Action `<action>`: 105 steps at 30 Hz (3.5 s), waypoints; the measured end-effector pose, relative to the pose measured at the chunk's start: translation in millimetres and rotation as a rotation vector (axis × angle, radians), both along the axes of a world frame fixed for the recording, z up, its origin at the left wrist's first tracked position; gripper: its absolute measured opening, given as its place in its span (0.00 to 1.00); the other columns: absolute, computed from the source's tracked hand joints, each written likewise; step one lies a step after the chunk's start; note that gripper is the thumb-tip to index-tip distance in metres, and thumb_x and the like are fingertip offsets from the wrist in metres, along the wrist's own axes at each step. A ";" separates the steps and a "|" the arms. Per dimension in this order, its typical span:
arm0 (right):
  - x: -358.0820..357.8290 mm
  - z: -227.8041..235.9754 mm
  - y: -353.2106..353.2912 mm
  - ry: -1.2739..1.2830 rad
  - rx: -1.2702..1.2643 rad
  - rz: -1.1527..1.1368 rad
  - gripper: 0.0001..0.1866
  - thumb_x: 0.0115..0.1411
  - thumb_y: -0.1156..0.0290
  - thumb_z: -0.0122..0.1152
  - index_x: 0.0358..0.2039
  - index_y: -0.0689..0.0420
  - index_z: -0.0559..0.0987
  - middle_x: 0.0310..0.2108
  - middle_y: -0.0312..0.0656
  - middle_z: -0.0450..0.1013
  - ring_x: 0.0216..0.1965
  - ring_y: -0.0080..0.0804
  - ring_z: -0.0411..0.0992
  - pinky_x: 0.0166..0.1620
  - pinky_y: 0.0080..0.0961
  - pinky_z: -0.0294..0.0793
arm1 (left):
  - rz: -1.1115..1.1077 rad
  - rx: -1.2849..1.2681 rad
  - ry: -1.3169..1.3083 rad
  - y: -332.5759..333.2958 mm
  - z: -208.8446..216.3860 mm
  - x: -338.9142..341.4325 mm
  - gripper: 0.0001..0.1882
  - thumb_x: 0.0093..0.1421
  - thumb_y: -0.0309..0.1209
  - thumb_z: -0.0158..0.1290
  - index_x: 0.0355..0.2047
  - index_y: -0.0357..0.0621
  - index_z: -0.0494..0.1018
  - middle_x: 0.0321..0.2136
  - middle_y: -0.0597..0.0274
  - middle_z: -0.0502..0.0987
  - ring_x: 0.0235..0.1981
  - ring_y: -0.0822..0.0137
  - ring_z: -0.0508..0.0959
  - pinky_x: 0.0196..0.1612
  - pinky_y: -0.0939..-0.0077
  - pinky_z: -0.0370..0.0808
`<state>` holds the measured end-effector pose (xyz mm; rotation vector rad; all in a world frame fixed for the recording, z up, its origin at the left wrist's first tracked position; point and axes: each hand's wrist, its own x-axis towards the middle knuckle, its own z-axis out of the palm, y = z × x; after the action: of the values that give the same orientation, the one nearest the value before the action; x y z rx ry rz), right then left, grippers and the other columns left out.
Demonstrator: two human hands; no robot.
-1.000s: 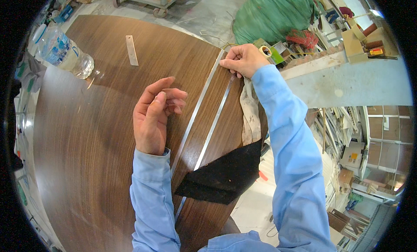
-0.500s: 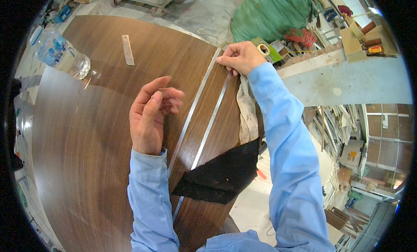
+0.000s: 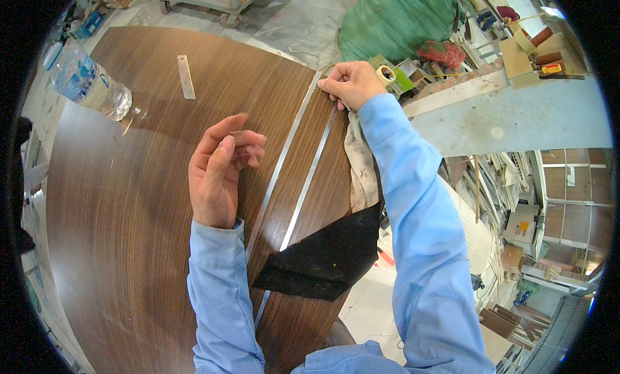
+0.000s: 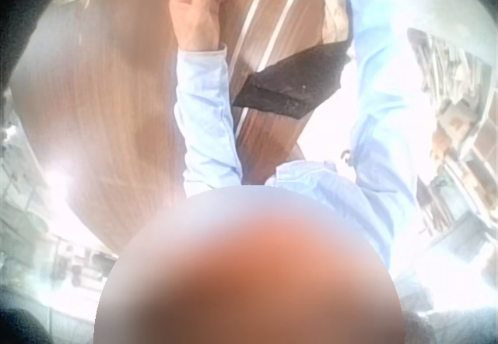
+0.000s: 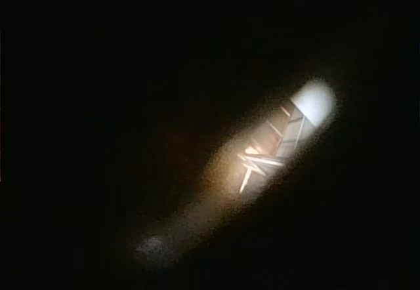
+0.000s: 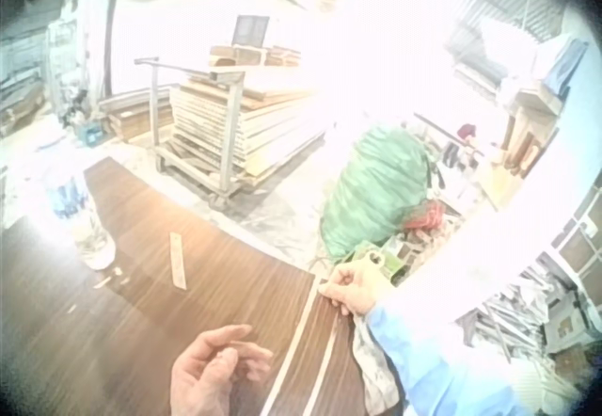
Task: The person wipes a wooden board with a cloth, then applies two parallel strips of white tape along the board's length. They smooth the tape and remove small debris along the edges.
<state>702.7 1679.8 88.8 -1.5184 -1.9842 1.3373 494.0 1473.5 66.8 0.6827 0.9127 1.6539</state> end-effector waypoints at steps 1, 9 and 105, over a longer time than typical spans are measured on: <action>0.2 -0.3 0.0 -0.022 -0.008 -0.006 0.12 0.60 0.68 0.71 0.24 0.60 0.78 0.20 0.36 0.75 0.17 0.19 0.70 0.22 0.20 0.68 | 0.002 -0.001 0.002 0.1 0.2 0.1 0.21 0.70 0.35 0.49 0.57 0.33 0.71 0.41 0.52 0.83 0.37 0.70 0.80 0.41 0.76 0.76; 6.8 2.2 4.6 -0.016 -0.051 0.171 0.13 0.59 0.67 0.72 0.24 0.59 0.78 0.19 0.35 0.74 0.17 0.19 0.69 0.21 0.20 0.67 | -0.007 0.002 0.000 -0.4 0.0 0.5 0.21 0.70 0.36 0.50 0.58 0.34 0.71 0.41 0.51 0.82 0.38 0.71 0.79 0.42 0.76 0.75; -15.0 -0.4 -7.4 -0.170 0.048 0.219 0.13 0.57 0.66 0.72 0.25 0.60 0.79 0.20 0.33 0.76 0.20 0.17 0.72 0.24 0.19 0.70 | -0.008 0.035 -0.066 -0.5 -0.2 -1.6 0.20 0.71 0.35 0.50 0.57 0.34 0.72 0.41 0.52 0.83 0.38 0.71 0.80 0.43 0.77 0.74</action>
<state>687.7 1672.4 88.4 -1.4719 -2.3286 1.2659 492.4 1473.0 66.6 0.6512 0.8345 1.6789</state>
